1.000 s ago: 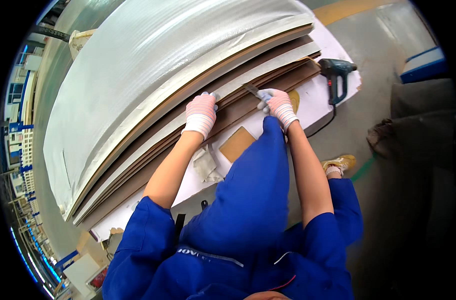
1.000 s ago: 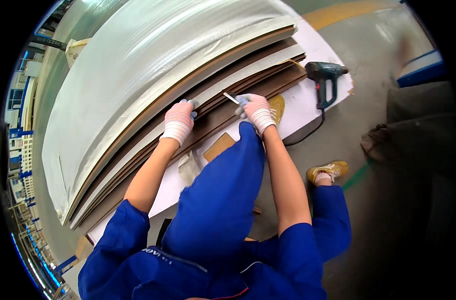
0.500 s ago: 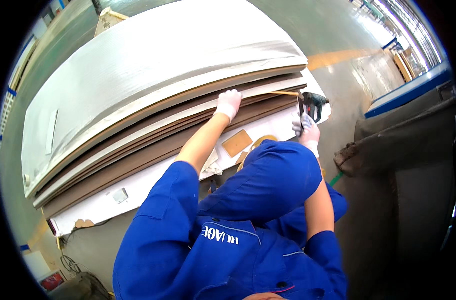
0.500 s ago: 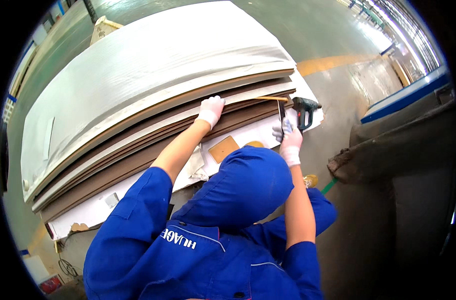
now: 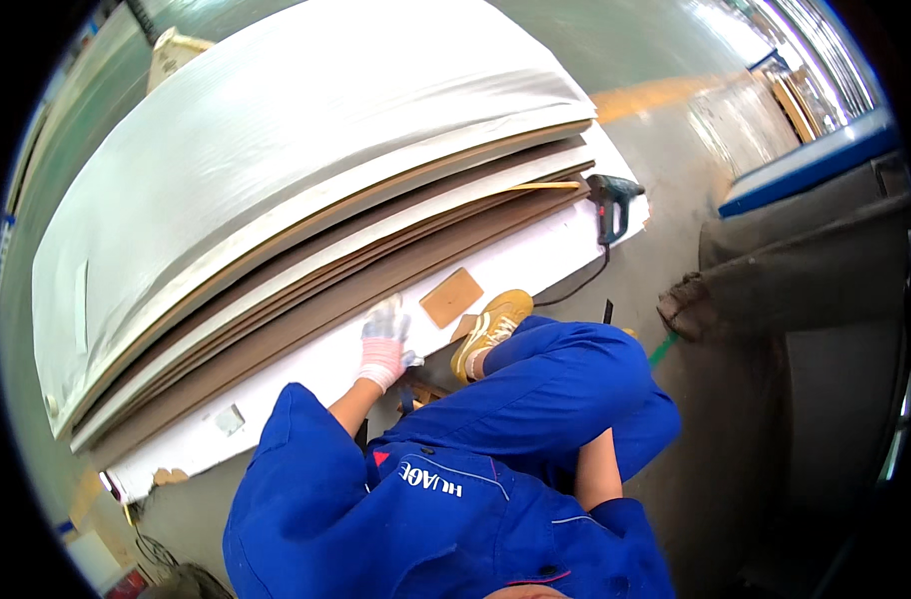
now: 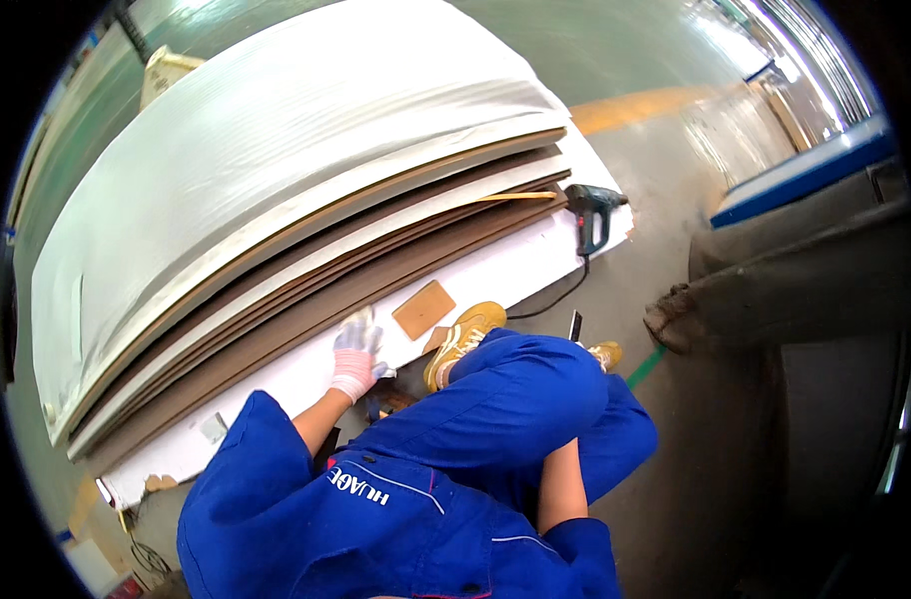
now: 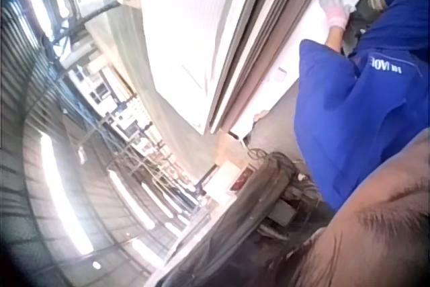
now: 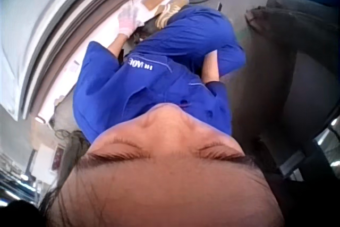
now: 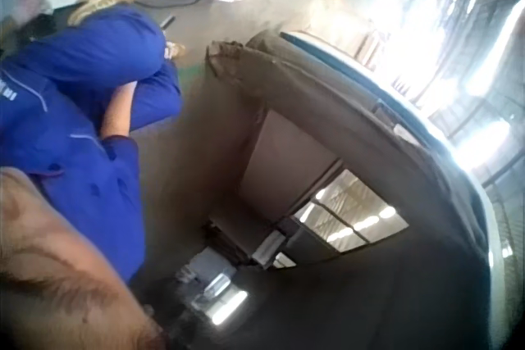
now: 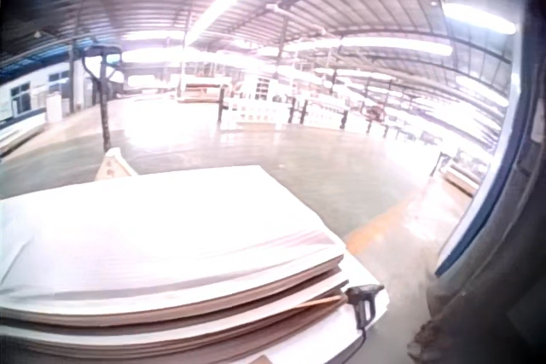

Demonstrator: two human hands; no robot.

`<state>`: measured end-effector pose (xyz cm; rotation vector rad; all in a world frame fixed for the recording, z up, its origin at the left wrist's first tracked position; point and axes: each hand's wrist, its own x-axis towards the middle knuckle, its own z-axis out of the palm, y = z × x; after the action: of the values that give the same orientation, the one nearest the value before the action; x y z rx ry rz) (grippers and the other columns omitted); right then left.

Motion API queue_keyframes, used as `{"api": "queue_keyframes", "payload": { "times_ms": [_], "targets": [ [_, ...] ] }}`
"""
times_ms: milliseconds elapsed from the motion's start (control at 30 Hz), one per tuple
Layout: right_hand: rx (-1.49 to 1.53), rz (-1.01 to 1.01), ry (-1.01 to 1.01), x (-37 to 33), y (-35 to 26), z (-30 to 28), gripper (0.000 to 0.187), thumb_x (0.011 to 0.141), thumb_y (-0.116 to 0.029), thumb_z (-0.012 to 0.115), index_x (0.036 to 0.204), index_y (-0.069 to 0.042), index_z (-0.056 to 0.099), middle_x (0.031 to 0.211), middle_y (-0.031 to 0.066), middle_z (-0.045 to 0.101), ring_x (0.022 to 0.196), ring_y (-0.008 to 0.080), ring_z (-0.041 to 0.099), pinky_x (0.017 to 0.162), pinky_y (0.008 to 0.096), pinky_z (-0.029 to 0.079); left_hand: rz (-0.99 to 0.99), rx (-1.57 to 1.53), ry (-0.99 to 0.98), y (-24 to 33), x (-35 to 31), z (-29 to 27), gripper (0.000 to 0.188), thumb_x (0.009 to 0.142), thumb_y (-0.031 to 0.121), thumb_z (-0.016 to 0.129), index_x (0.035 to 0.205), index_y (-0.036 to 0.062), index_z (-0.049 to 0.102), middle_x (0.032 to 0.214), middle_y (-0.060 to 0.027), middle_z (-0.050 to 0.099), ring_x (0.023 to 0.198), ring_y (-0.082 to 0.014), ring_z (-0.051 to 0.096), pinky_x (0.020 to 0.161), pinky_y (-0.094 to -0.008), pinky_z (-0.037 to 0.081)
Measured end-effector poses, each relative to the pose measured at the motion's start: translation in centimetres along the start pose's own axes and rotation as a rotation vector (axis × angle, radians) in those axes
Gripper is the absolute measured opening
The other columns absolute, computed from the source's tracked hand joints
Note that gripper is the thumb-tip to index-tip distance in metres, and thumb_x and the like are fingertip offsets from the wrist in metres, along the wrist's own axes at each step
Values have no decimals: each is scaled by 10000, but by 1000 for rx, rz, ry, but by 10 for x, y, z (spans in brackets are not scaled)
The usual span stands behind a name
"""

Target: The person sits on the floor and uses a heat gun to apply heat to the edges of stacked wooden boards. They then use a utility knife to trim or separate the edges of the boards.

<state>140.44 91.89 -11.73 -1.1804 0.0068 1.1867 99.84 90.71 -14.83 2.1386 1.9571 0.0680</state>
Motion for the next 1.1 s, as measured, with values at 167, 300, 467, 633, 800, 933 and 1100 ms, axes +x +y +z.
{"api": "queue_keyframes", "payload": {
  "times_ms": [167,300,467,633,800,933,1100],
  "targets": [
    [196,91,-34,31,17,-25,223,914,-188,570,1042,-8,603,811,87,647,671,140,592,635,264,508,-216,-214,-155,-39,20,35,333,739,214,662,1055,114,627,1046,-165,615,958,-327,574,840,-464,448],
    [321,81,-94,56,16,-48,190,915,-148,567,1033,-5,607,824,90,650,692,141,594,666,267,522,441,-330,270,-6,54,-54,433,686,107,663,1116,129,619,933,-152,598,863,-355,568,816,-453,457],
    [254,60,-48,66,54,-65,198,921,-146,504,1015,-13,617,876,59,650,732,148,593,716,270,511,252,-105,1088,-23,112,-252,422,760,71,637,1180,80,598,1018,-157,601,884,-336,564,787,-441,446],
    [-308,-227,-120,93,77,-105,229,915,-180,470,976,-22,624,918,41,649,773,164,593,764,291,498,-189,208,1459,-67,236,-294,794,924,431,478,1446,-20,85,1410,-269,316,1298,-391,332,1083,-437,268],
    [336,109,59,18,39,-60,262,897,-257,503,930,-28,625,911,56,648,788,184,595,781,327,490,196,-709,637,-9,160,-144,487,789,265,618,1204,34,510,1152,-166,573,1054,-311,543,928,-393,414],
    [256,108,83,15,33,-66,265,899,-264,507,932,-29,625,903,58,646,786,183,593,780,325,488,269,-304,36,59,115,-36,788,737,471,660,1320,14,392,1269,-217,495,1148,-344,493,963,-419,404],
    [196,107,92,17,32,-68,270,902,-272,511,934,-30,625,893,60,643,783,182,591,778,321,487,-16,-11,-157,75,106,14,1054,619,568,710,1384,-4,266,1424,-233,293,1324,-367,284,1061,-465,271]
  ]
}}
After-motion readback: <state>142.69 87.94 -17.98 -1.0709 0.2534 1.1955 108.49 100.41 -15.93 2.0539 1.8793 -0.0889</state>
